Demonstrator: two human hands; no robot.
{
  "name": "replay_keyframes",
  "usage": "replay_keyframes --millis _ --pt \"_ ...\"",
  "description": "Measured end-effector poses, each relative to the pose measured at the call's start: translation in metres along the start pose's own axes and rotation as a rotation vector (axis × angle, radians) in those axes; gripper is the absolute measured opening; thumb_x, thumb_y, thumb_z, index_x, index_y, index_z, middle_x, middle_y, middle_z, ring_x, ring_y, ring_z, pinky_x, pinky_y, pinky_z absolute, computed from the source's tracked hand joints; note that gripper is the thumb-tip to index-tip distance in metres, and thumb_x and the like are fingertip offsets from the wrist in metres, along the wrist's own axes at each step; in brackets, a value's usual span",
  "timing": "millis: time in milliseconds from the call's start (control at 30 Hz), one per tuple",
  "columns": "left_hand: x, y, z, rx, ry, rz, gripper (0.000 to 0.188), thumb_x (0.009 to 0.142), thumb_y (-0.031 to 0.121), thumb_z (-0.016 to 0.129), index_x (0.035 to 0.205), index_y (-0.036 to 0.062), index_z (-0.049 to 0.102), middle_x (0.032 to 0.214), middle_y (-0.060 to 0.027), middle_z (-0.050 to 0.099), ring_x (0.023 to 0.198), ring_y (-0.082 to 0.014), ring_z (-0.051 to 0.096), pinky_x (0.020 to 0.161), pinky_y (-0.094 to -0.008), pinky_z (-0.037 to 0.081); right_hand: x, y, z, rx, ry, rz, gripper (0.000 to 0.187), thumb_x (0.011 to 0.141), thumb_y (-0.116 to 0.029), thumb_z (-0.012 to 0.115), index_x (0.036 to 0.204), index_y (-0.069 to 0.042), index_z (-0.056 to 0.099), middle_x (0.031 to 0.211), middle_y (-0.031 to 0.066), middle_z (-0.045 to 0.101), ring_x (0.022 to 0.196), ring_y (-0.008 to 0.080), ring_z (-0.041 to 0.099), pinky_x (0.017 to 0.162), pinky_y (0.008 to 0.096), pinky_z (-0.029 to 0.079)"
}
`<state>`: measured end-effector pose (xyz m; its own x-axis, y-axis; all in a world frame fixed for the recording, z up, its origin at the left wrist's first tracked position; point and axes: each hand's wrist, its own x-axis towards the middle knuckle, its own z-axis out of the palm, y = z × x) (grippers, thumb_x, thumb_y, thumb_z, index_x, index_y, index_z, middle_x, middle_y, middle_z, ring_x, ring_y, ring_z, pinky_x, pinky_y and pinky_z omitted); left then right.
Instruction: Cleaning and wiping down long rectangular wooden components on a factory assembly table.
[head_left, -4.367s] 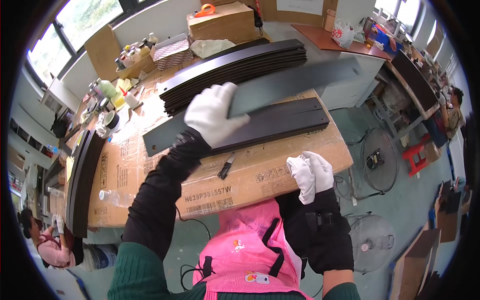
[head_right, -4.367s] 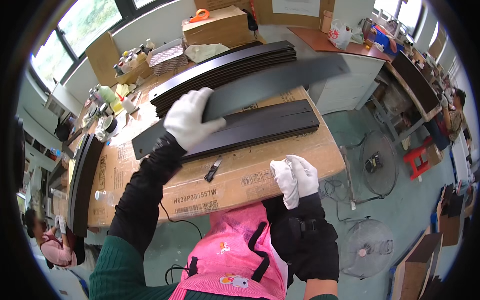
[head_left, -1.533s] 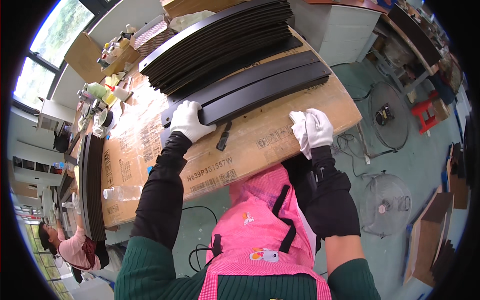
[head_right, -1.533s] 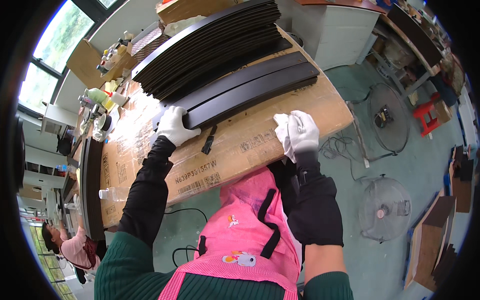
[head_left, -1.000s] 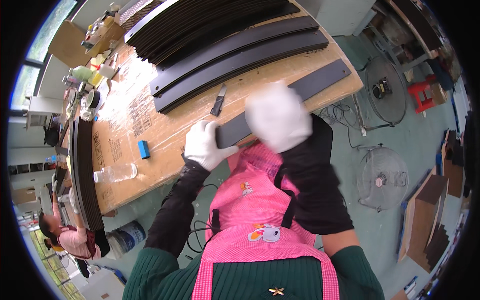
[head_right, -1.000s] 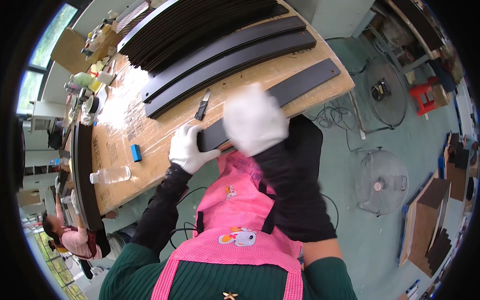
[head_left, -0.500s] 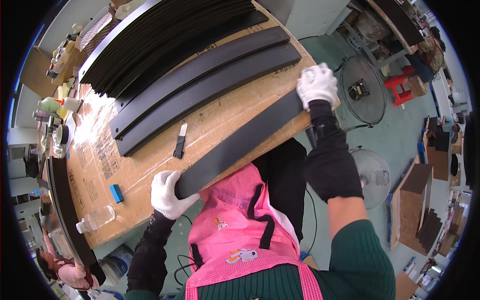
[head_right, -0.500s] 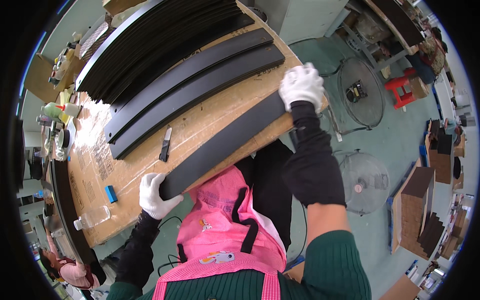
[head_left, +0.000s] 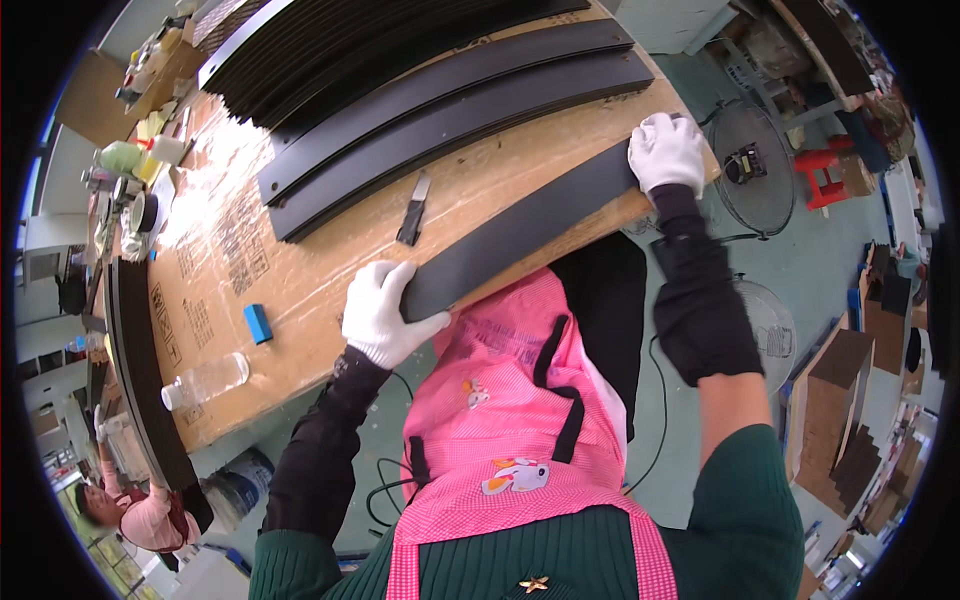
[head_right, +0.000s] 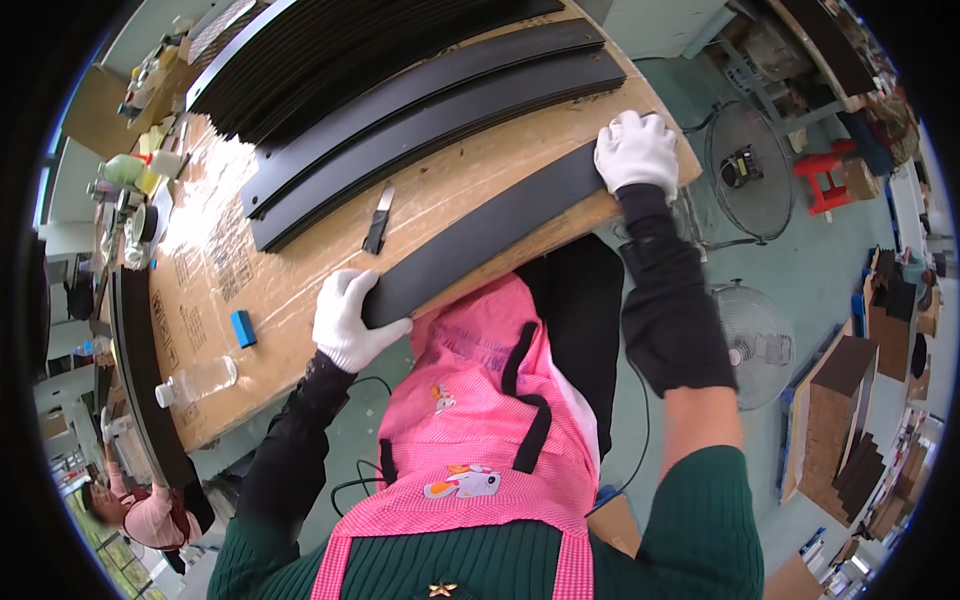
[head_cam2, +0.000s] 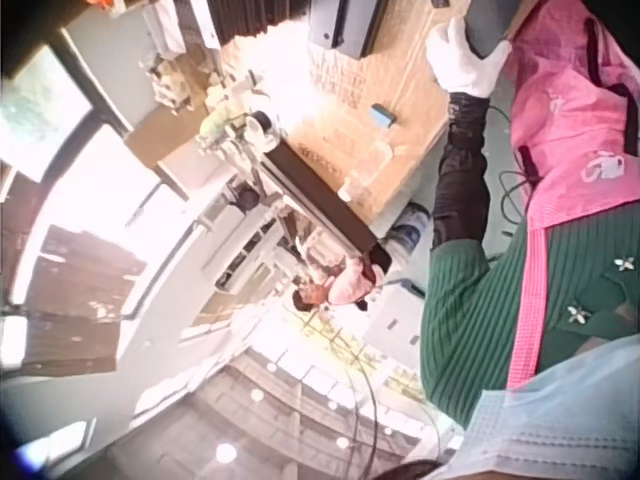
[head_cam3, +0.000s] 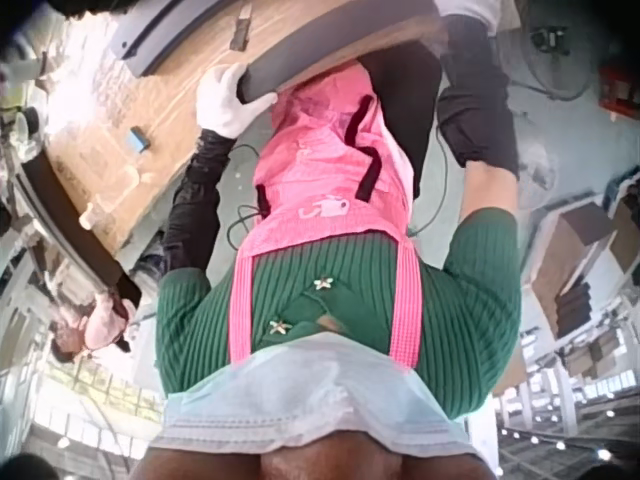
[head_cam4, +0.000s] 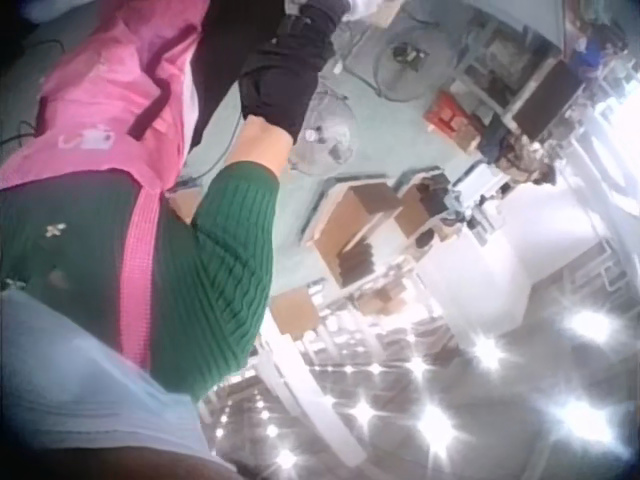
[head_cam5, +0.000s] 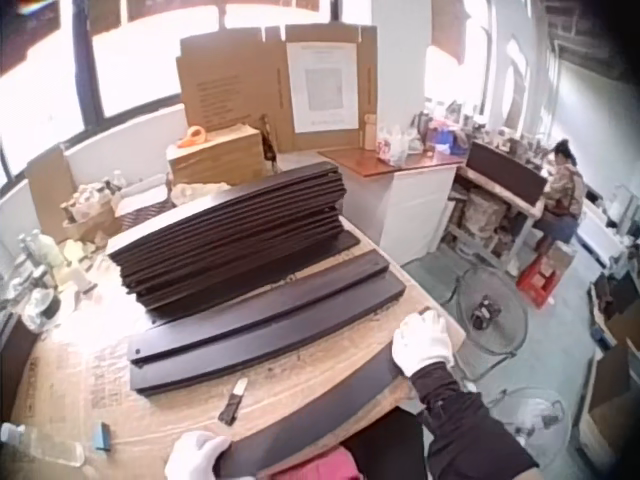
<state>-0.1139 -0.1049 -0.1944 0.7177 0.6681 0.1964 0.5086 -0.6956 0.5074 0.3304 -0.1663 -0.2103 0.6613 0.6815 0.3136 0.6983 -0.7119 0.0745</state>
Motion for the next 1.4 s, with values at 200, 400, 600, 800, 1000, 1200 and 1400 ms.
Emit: replay_keyframes --millis 200,400,600,800,1000,1200,1400 --pt "-0.005 -0.006 0.002 0.007 -0.004 -0.016 0.069 0.06 0.03 0.092 0.117 0.005 0.064 0.109 -0.0156 0.062 0.106 -0.0364 0.06 0.093 -0.0452 0.049 -0.141 -0.163 -0.075 0.216 -0.162 -0.338 0.027 0.096 -0.033 0.055 0.104 -0.011 0.069 0.112 0.016 0.064 0.098 0.0315 0.066 0.071 0.0567 0.057" --pt "-0.034 -0.02 -0.018 0.122 -0.03 -0.001 0.084 0.06 0.035 0.089 0.131 0.0066 0.056 0.12 -0.016 0.06 0.115 -0.038 0.057 0.099 -0.0474 0.046 -0.175 -0.203 -0.115 0.365 -0.315 -0.542 0.017 0.082 -0.028 0.063 0.087 -0.013 0.07 0.095 0.0098 0.068 0.083 0.0285 0.069 0.063 0.0512 0.057" --pt "-0.084 -0.067 -0.044 0.115 0.113 0.006 0.079 0.057 0.037 0.094 0.123 0.0085 0.061 0.122 -0.0118 0.062 0.118 -0.035 0.057 0.103 -0.0466 0.045 -0.083 -0.078 -0.032 0.136 0.255 -0.182 0.026 0.096 -0.029 0.056 0.089 -0.008 0.07 0.092 0.0175 0.066 0.082 0.0326 0.07 0.073 0.0476 0.059" --pt "-0.088 -0.081 -0.031 0.075 0.168 0.022 0.069 0.06 0.032 0.091 0.118 0.0077 0.063 0.121 -0.0114 0.063 0.118 -0.0339 0.059 0.104 -0.0454 0.046 -0.247 -0.264 -0.065 0.46 -0.156 -0.558 0.015 0.092 -0.028 0.054 0.093 -0.014 0.058 0.092 0.0046 0.053 0.086 0.0229 0.055 0.068 0.0363 0.049" --pt "-0.091 -0.094 -0.046 -0.026 0.098 0.084 0.072 0.057 0.03 0.094 0.118 0.0083 0.063 0.122 -0.0118 0.064 0.117 -0.0347 0.06 0.102 -0.0455 0.048 -0.211 -0.26 -0.067 1.005 -0.599 -1.134 0.017 0.087 -0.023 0.063 0.092 -0.007 0.065 0.096 0.0104 0.062 0.085 0.0275 0.063 0.066 0.0414 0.054" --pt "-0.086 -0.084 -0.048 -0.031 0.123 0.042 0.073 0.056 0.027 0.095 0.119 0.0072 0.063 0.123 -0.0118 0.064 0.117 -0.0339 0.06 0.104 -0.0451 0.048 -0.185 -0.215 -0.058 0.554 0.044 -0.623 0.006 0.09 -0.019 0.061 0.087 -0.014 0.063 0.087 0.0095 0.057 0.077 0.0303 0.062 0.067 0.0459 0.051" --pt "-0.081 -0.087 -0.045 -0.042 0.086 0.07 0.057 0.065 0.022 0.084 0.115 0.0035 0.064 0.12 -0.0154 0.065 0.115 -0.0356 0.062 0.101 -0.0463 0.049 -0.266 -0.288 -0.099 0.855 0.013 -1.073 0.016 0.085 -0.027 0.064 0.093 -0.013 0.062 0.09 0.0076 0.06 0.082 0.025 0.06 0.071 0.0393 0.052"
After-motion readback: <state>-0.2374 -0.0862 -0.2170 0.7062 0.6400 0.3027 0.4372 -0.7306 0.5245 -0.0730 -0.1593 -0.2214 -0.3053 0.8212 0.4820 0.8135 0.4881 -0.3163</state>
